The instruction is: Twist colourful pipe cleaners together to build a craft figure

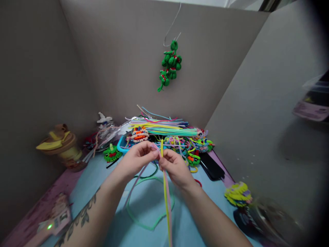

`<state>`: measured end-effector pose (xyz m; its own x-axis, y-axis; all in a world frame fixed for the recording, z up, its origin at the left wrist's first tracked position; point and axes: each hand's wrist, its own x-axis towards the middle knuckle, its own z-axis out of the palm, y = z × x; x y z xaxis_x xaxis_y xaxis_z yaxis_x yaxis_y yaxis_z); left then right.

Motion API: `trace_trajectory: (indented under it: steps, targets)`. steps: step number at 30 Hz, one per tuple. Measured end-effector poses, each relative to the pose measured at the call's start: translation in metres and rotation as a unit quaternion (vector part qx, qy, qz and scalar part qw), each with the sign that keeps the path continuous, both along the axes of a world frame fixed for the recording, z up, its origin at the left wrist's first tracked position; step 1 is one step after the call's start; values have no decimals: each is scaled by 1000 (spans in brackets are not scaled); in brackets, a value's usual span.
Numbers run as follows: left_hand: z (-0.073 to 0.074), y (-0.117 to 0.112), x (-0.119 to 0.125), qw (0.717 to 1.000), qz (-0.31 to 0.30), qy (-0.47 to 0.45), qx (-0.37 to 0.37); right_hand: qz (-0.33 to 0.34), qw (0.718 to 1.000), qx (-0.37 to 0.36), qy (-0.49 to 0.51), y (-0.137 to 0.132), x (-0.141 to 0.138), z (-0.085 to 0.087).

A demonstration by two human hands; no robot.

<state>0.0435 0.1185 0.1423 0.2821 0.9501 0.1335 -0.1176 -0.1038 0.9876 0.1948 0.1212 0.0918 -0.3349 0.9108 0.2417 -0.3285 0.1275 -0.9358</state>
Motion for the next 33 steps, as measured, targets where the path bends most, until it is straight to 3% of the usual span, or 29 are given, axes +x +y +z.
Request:
trace_trajectory:
  steps: [8, 15, 23, 29, 33]
  targets:
    - [-4, 0, 3, 1000, 15, 14, -11, -8, 998, -2, -63, 1, 5, 8]
    - [-6, 0, 4, 998, 46, 41, 11, -42, 998, -24, -40, 1, 3, 8]
    - [-4, 0, 3, 987, 124, 95, 39, -187, 980, 20, -71, 1, 21, 17]
    - [-6, -2, 9, 992, 123, 34, -3, -66, 992, -18, -110, -19, 19, 37]
    - [-5, -5, 16, 989, 142, -4, -31, -80, 991, -27, -102, -21, 3, 32]
